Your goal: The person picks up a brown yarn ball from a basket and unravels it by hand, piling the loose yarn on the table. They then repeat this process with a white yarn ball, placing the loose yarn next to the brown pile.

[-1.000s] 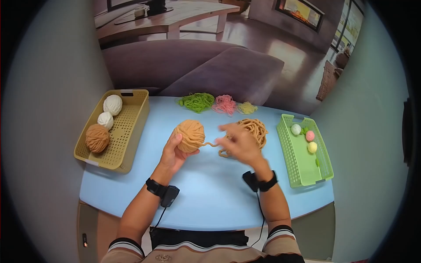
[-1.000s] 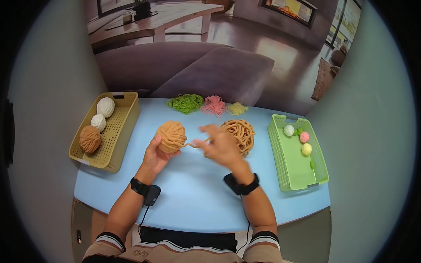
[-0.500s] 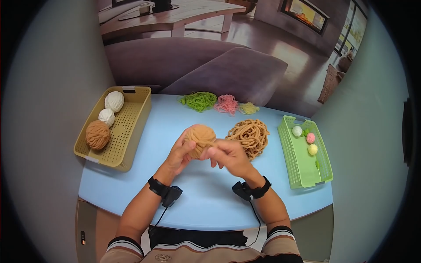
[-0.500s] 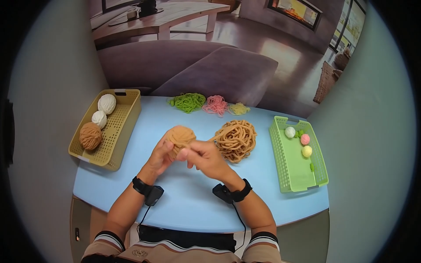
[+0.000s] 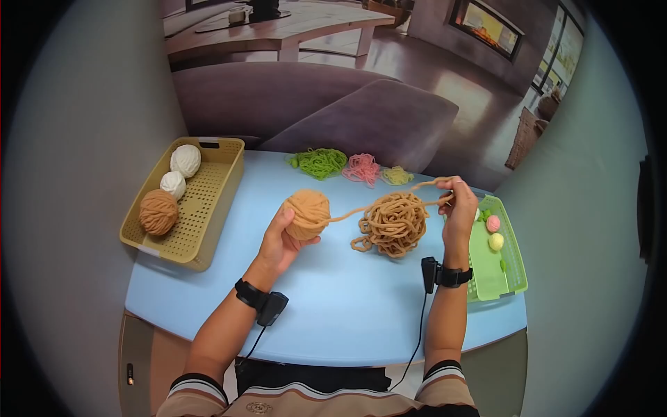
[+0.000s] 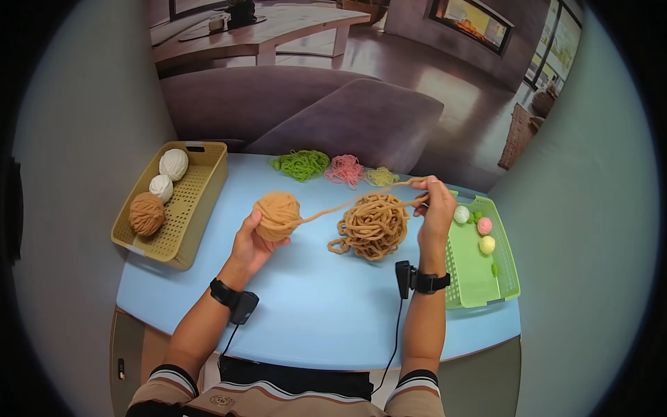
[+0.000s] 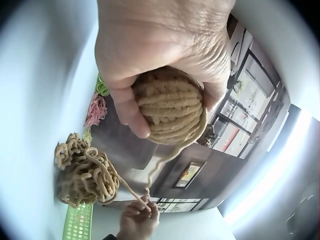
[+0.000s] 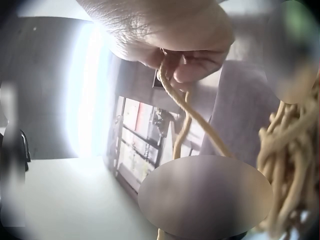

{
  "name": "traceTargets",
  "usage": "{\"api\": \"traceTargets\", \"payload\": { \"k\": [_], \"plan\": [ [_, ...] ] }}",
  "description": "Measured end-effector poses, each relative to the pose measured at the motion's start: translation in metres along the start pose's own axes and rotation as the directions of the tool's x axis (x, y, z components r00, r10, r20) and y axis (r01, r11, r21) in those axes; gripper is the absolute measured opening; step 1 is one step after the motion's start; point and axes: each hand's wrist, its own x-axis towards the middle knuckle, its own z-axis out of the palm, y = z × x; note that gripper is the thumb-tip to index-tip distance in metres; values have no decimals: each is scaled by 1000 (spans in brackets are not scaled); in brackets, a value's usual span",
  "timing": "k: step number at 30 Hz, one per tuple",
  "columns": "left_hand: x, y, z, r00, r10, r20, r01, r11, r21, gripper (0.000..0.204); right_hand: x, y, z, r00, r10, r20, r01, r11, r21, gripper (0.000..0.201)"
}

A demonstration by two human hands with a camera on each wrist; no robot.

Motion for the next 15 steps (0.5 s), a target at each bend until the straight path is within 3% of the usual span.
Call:
{"api": "traceTargets", "payload": {
  "k": [1,2,4,5,8,9,11,15],
  "plan": [
    [1,-1,-2,999,15,-40,-15,1000,-13,70,4,6,-6,999,38,12,-34,974,-225,31],
    [1,-1,-3,999,19,-45,-19,1000,-9,69,6,15,-5,997,-82,5,77,908,-411,31],
    [3,-1,-4,998,25,-53,-26,1000,-2,68,5,29,0,949,-309,60,254,638,-727,32],
    [3,-1,-3,997,34,-63,-33,999,24,68,-4,18,14,954,-291,74,252,644,-722,32],
    [2,-3,3,997,51,-66,-45,995,90,69,-37,-1,59,935,-193,298,347,682,-644,34],
    [2,-3,3,997,52,-53,-46,993,107,69,-53,-6,76,913,-125,389,360,697,-620,36],
    [1,-6,4,998,56,-36,-51,992,114,70,-85,-2,105,801,-151,579,520,654,-550,35],
    [0,-7,9,999,37,-34,-34,995,91,73,-115,11,129,749,-188,635,602,591,-536,28]
  ]
}}
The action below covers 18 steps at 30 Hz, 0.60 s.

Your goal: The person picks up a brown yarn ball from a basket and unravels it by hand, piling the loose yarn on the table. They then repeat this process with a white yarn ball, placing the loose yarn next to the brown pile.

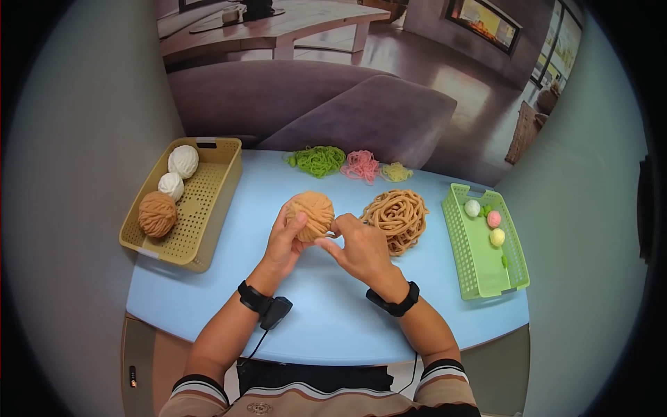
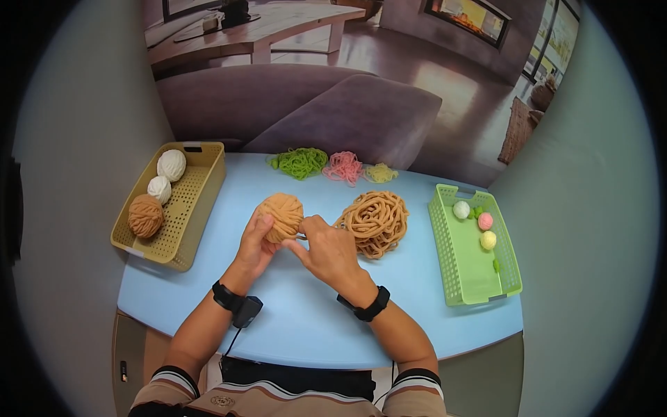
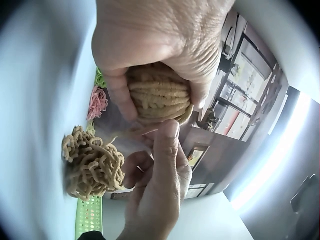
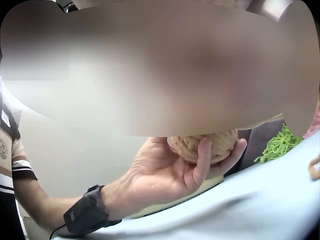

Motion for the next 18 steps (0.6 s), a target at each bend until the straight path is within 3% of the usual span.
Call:
{"api": "traceTargets", "payload": {
  "k": [2,5,8,11,14,18],
  "plan": [
    [-1,0,2,1000,-16,4,16,1000,12,74,1,4,7,998,-20,-58,22,999,40,26],
    [-2,-1,3,999,-32,28,31,999,43,74,0,3,1,995,-41,92,32,995,98,22],
    [-3,0,5,997,-50,51,47,997,57,74,-1,4,-1,994,68,85,-95,921,378,19],
    [-4,-4,3,998,-51,36,48,996,78,76,4,-5,-9,993,105,48,-113,968,226,25],
    [-4,-5,3,998,-49,-29,51,996,80,77,4,-4,-7,999,36,-10,-35,993,109,26],
    [-5,-4,8,997,-50,-65,57,993,99,72,2,4,7,993,-24,-114,39,991,131,24]
  ]
}}
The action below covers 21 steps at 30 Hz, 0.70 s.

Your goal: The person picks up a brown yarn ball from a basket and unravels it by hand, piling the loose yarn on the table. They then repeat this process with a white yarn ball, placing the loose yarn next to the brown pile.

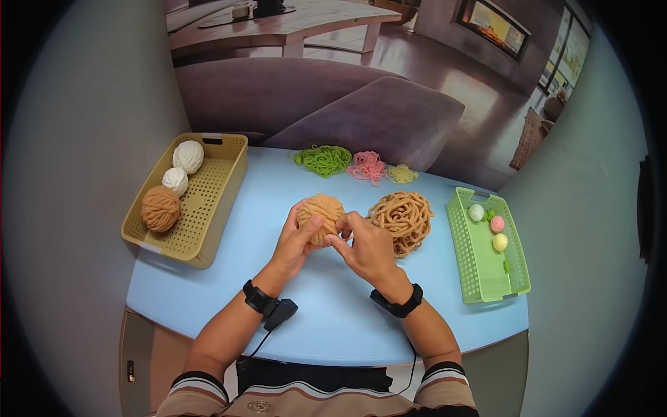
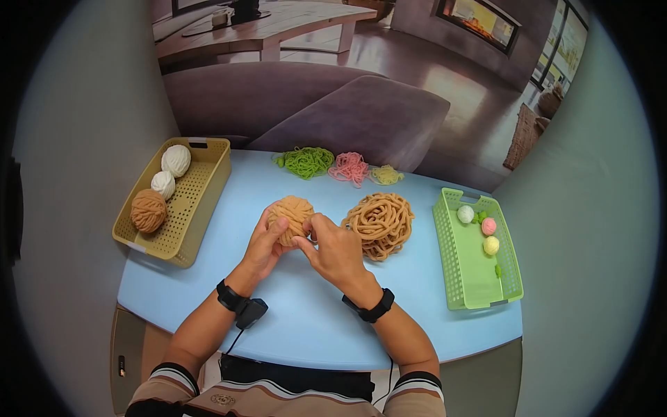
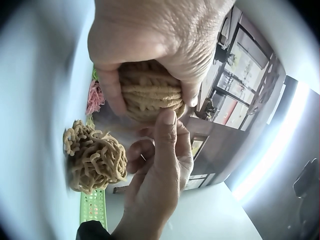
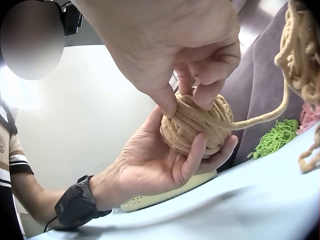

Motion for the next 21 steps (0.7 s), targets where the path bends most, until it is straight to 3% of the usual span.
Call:
{"api": "traceTargets", "payload": {
  "k": [5,7,9,11,16,21],
  "plan": [
    [1,-2,-1,999,-28,27,28,1000,-12,74,-1,1,-3,998,-45,47,45,999,-6,16],
    [2,-2,-1,998,-32,46,32,999,-8,74,0,0,-9,992,44,122,-70,973,221,12],
    [1,-2,-1,994,-58,96,56,998,21,74,4,-1,-20,967,175,186,-242,859,451,10],
    [-1,-3,-1,985,-70,156,61,996,65,75,11,-1,-35,902,342,265,-428,623,655,10],
    [-7,-4,9,953,2,303,-47,989,141,78,19,15,-51,884,449,129,-271,270,924,12],
    [-8,-2,5,932,-16,363,21,1000,-11,78,26,38,-62,817,573,-60,-101,244,965,14]
  ]
}}
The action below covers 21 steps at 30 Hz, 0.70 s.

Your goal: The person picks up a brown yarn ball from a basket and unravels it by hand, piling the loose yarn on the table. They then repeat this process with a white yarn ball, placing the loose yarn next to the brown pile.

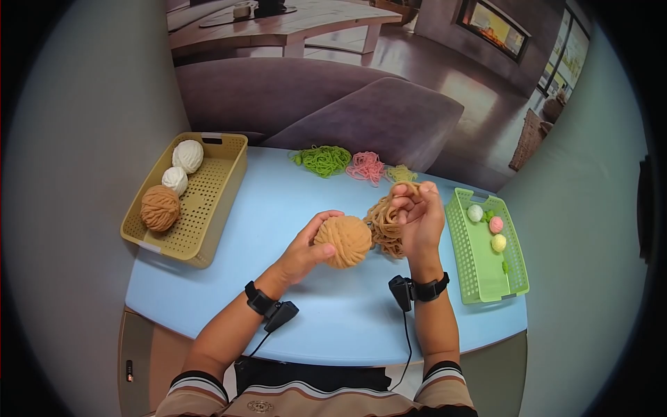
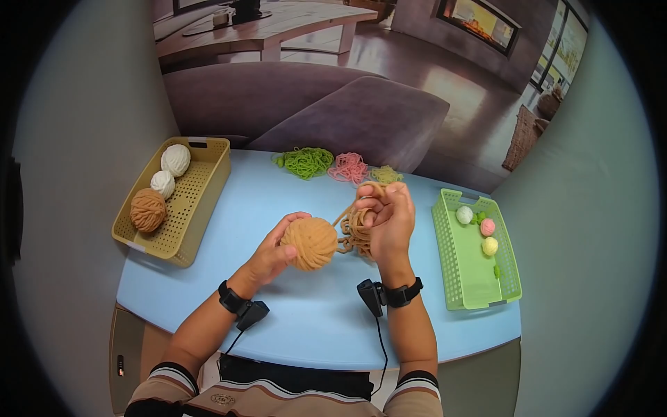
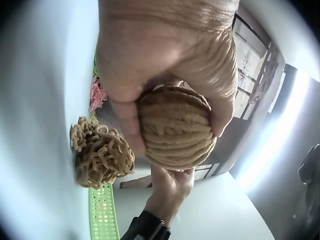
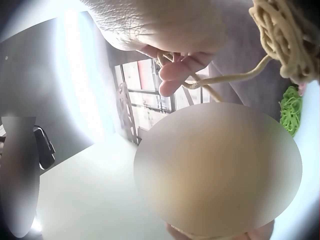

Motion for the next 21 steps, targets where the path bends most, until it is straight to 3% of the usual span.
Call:
{"api": "traceTargets", "payload": {
  "k": [4,7,10,11,14,15,17,19,21],
  "plan": [
    [2,6,-4,990,36,-140,-59,985,-164,72,14,-9,-17,988,-110,-106,111,994,8,13],
    [2,16,-6,961,63,-268,-92,991,-95,77,26,-22,-37,959,-224,-171,220,975,-43,14],
    [6,13,-18,943,94,-321,-155,973,-172,66,34,-30,-58,931,-276,-239,252,959,-126,14],
    [6,12,-19,939,97,-328,-154,976,-152,66,37,-32,-64,932,-273,-238,244,959,-145,14],
    [7,11,-21,934,91,-346,-131,987,-93,65,40,-38,-76,925,-254,-283,105,886,-452,19],
    [7,9,-22,934,78,-348,-110,991,-72,65,42,-35,-76,884,-415,-216,196,747,-636,22],
    [7,9,-19,940,60,-336,-73,997,-27,65,40,-28,-63,754,-657,13,311,339,-888,30],
    [6,9,-14,950,49,-309,-44,999,25,68,24,-29,-42,852,-489,189,361,286,-888,39],
    [6,8,-12,965,26,-262,-15,999,42,70,6,-8,-18,922,-249,295,381,471,-796,34]
  ]
}}
